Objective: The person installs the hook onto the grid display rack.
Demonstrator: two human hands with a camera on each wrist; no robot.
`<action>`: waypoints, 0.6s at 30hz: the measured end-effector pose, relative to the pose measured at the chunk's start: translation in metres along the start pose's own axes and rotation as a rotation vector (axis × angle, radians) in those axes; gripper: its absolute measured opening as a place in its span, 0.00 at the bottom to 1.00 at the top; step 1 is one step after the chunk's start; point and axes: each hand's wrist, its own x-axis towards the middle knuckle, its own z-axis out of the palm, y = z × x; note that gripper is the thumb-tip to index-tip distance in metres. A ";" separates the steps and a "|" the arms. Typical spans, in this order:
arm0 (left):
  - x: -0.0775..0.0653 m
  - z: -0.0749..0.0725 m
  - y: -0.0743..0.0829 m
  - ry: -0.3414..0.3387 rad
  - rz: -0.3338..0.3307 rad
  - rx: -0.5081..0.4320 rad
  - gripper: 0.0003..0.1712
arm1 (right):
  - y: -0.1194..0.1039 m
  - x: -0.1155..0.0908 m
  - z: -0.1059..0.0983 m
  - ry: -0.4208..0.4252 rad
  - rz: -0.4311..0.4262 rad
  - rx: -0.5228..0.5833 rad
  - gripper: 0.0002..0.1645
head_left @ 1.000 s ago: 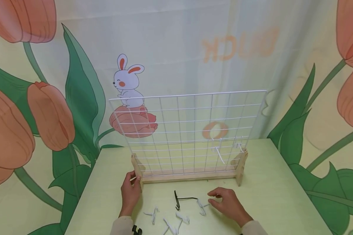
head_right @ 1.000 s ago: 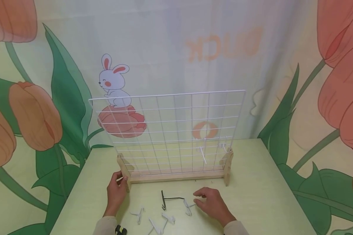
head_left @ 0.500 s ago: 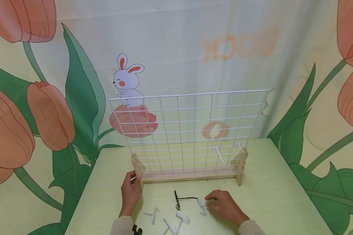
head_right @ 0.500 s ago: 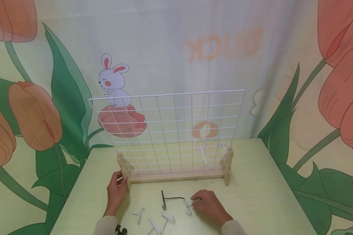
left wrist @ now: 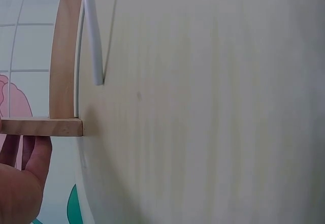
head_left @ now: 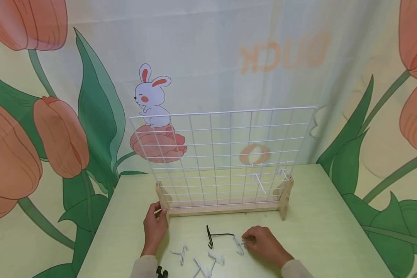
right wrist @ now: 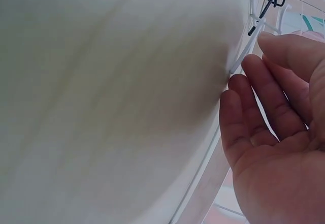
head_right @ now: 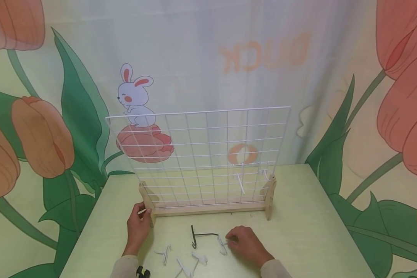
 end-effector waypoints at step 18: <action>0.000 -0.002 -0.001 0.006 0.005 -0.002 0.18 | -0.001 0.004 0.005 -0.077 -0.071 -0.012 0.05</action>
